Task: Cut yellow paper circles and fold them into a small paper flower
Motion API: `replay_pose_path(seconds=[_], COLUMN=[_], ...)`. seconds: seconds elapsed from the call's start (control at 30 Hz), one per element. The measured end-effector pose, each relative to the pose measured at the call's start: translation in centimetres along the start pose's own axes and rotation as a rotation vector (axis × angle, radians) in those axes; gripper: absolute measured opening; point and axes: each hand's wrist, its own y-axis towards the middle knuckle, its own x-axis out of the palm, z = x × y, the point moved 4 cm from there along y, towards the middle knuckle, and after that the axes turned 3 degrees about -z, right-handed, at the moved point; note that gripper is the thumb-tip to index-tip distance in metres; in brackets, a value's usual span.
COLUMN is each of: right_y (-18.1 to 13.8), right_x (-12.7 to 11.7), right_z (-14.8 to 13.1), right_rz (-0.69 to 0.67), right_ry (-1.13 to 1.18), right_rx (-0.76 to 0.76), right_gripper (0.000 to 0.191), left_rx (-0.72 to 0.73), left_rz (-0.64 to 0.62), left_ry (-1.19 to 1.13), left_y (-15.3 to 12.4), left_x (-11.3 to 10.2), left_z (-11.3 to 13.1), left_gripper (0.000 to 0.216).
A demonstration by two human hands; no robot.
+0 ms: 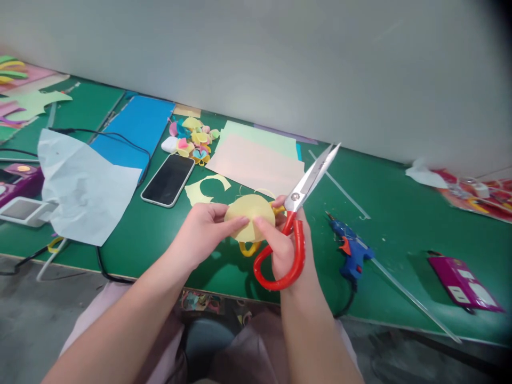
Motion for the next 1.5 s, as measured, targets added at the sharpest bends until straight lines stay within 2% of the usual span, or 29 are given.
replay_pose_path(seconds=[0.6, 0.7, 0.8, 0.83, 0.9, 1.0, 1.07, 1.17, 1.33, 1.5], right_y=[-0.1, 0.0, -0.4, -0.6, -1.1, -2.3, -3.0, -3.4, -3.0, -3.0], right_x=[0.4, 0.3, -0.4, -0.5, -0.5, 0.5, 1.2, 1.9, 2.4, 2.5], right_z=[-0.8, -1.1, -1.8, -2.0, -2.5, -2.7, -2.7, -2.4, -1.4, -1.1], right_rz=[-0.005, 0.007, 0.035, 0.009, -0.126, -0.441, -0.552, -0.586, -0.633, -0.62], right_ry=[0.017, 0.008, 0.092, 0.136, 0.189, 0.103, 0.034, -0.054, -0.068, -0.021], right_rx=[-0.025, -0.052, -0.149, -0.178, -0.186, -0.069, 0.016, 0.096, 0.075, 0.079], right_gripper=[0.029, 0.027, 0.028, 0.032, 0.045, 0.07, 0.071, 0.06, 0.076, 0.074], left_rx=[0.018, 0.041, 0.118, 0.153, 0.216, 0.279, 0.316, 0.359, 0.383, 0.458], left_rz=[0.027, 0.081, 0.203, 0.255, 0.345, 0.425, 0.466, 0.5, 0.522, 0.582], left_ry=[0.042, 0.053, 0.0, -0.035, -0.111, -0.209, -0.265, -0.341, -0.392, -0.334], left_y=[-0.1, -0.1, -0.2, -0.2, -0.4, -0.9, -1.3, -2.0, -2.7, -3.4], left_x=[-0.1, -0.5, -1.8, -2.3, -3.2, -4.1, -4.4, -4.8, -5.0, -4.5], left_z=[0.0, 0.1, 0.6, 0.9, 1.6, 2.5, 3.0, 3.5, 3.9, 4.3], left_gripper=[0.027, 0.027, 0.024, 0.023, 0.021, 0.02, 0.021, 0.021, 0.019, 0.016])
